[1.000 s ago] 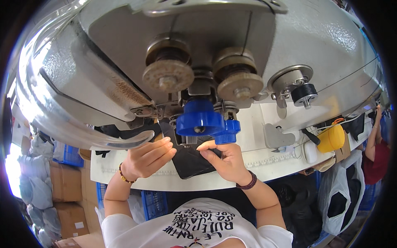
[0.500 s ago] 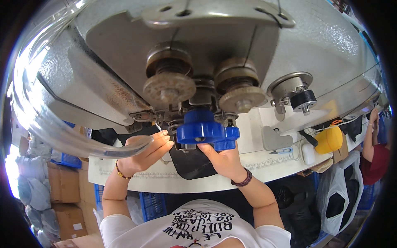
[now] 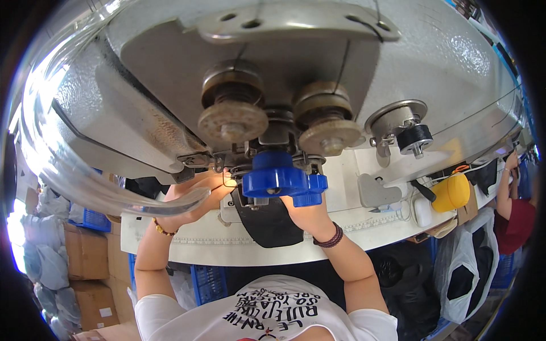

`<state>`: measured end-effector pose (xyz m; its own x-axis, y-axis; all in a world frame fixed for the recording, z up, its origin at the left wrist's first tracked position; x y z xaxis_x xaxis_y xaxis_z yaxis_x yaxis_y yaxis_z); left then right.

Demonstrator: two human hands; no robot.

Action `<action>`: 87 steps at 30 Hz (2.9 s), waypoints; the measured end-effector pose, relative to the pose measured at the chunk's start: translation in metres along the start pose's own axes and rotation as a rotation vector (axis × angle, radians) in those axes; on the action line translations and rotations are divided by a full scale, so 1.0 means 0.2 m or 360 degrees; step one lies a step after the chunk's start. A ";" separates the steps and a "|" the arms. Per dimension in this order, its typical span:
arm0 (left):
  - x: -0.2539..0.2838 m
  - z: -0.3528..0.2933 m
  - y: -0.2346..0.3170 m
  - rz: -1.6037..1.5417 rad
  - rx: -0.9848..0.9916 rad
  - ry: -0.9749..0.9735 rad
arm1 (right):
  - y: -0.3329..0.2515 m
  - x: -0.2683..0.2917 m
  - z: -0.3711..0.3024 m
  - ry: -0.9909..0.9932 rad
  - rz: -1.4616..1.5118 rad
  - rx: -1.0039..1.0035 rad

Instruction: The recorder uses an industrial sewing machine to stitch together black leather components for shoe manufacturing.

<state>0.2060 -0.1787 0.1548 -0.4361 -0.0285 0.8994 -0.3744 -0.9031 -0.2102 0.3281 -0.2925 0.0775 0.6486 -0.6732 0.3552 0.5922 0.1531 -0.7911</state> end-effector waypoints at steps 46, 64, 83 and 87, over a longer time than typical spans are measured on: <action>-0.08 0.04 0.07 0.0107 0.0415 -0.0047 | -0.14 0.03 0.14 -0.0374 -0.0259 0.0153; -0.13 -0.02 -0.02 -0.0110 0.0533 0.0143 | -0.02 0.02 0.14 -0.0507 -0.0501 0.0037; 0.25 -0.42 -0.60 -0.0348 0.1119 0.0576 | -0.11 0.13 0.03 -0.0264 -0.0755 0.0060; 0.33 -0.77 -0.25 0.0213 0.1315 0.0142 | -0.13 0.23 -0.09 -0.0149 -0.0727 0.0004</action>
<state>0.0704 -0.0703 0.1650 -0.5102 -0.1551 0.8460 0.3894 -0.9187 0.0664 0.3347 -0.3404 0.1052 0.3616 -0.6038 0.7104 0.8283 -0.1418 -0.5420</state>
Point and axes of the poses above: each hand's wrist, its own z-axis towards the middle knuckle, its own x-axis out of the back of the hand, y = z × x, the point moved 7 cm from there along z, towards the middle knuckle, and after that the axes turned 11 degrees about -y, right-handed, at the moved point
